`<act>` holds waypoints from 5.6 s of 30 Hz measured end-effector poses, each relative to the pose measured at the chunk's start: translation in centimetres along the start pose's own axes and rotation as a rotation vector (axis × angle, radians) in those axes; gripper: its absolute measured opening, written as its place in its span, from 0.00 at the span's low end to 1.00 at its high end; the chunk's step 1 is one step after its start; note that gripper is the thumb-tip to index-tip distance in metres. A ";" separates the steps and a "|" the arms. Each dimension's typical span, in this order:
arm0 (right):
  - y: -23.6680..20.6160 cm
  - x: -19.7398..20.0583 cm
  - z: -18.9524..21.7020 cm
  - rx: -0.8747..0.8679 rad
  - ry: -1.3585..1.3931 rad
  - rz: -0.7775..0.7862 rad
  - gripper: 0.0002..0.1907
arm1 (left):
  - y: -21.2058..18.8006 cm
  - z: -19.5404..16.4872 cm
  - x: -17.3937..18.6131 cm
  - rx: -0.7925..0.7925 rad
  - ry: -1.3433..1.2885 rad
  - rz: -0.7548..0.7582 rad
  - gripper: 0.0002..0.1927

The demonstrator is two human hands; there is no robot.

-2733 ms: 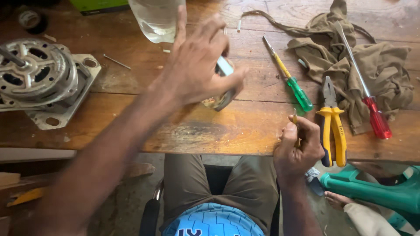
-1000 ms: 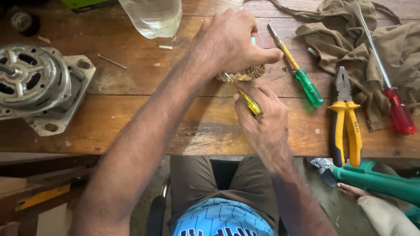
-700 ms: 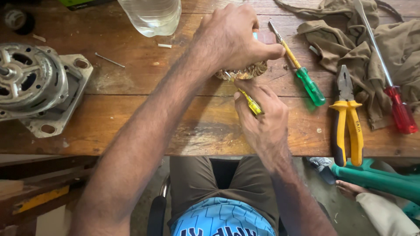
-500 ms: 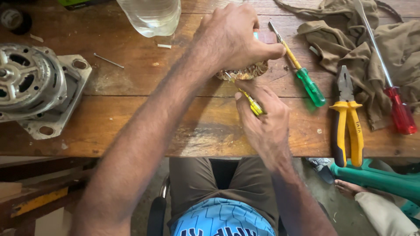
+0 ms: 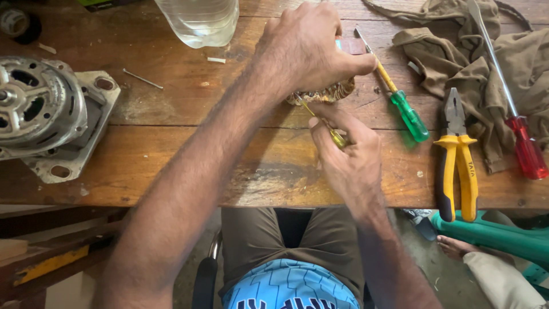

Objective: The person works on a copper-wound motor stator clamped to a wooden workbench, holding the stator steady with one hand while using pliers and a screwdriver to pry and adjust the windings and slots, rotating the stator to reach different sides.

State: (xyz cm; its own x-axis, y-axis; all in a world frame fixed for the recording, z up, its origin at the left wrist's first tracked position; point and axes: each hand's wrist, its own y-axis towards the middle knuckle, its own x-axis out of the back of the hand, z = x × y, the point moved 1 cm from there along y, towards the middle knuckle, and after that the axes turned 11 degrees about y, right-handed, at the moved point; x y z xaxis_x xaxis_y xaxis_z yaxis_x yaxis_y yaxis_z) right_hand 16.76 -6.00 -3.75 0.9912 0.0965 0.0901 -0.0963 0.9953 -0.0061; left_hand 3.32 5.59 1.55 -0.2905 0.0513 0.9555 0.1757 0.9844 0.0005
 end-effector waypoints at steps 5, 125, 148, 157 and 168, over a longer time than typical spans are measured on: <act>0.5 0.1 0.6 -0.047 0.008 0.014 0.14 | 0.1 -0.1 0.0 -0.038 0.000 -0.133 0.30; -0.9 -2.7 0.2 0.436 -0.356 -0.108 0.12 | 0.4 -0.4 0.7 0.063 -0.066 -0.098 0.24; -0.9 0.1 0.0 0.363 -0.234 -0.047 0.14 | -2.0 -0.9 -0.7 -0.045 -0.003 -0.284 0.29; -0.3 0.7 0.4 0.353 -0.247 -0.005 0.14 | -1.9 -0.7 -0.9 -0.071 -0.072 -0.311 0.28; -0.4 -0.3 -0.3 0.352 -0.328 -0.025 0.13 | -1.4 -0.3 -1.9 -0.067 -0.133 -0.285 0.25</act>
State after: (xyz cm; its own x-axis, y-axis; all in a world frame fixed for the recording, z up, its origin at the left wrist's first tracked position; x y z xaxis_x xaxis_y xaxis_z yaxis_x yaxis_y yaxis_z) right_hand 16.52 -6.41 -4.05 0.9183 0.0104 0.3957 -0.1539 0.9304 0.3328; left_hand 3.93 4.02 -0.17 -0.4567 -0.1990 0.8671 0.1297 0.9493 0.2862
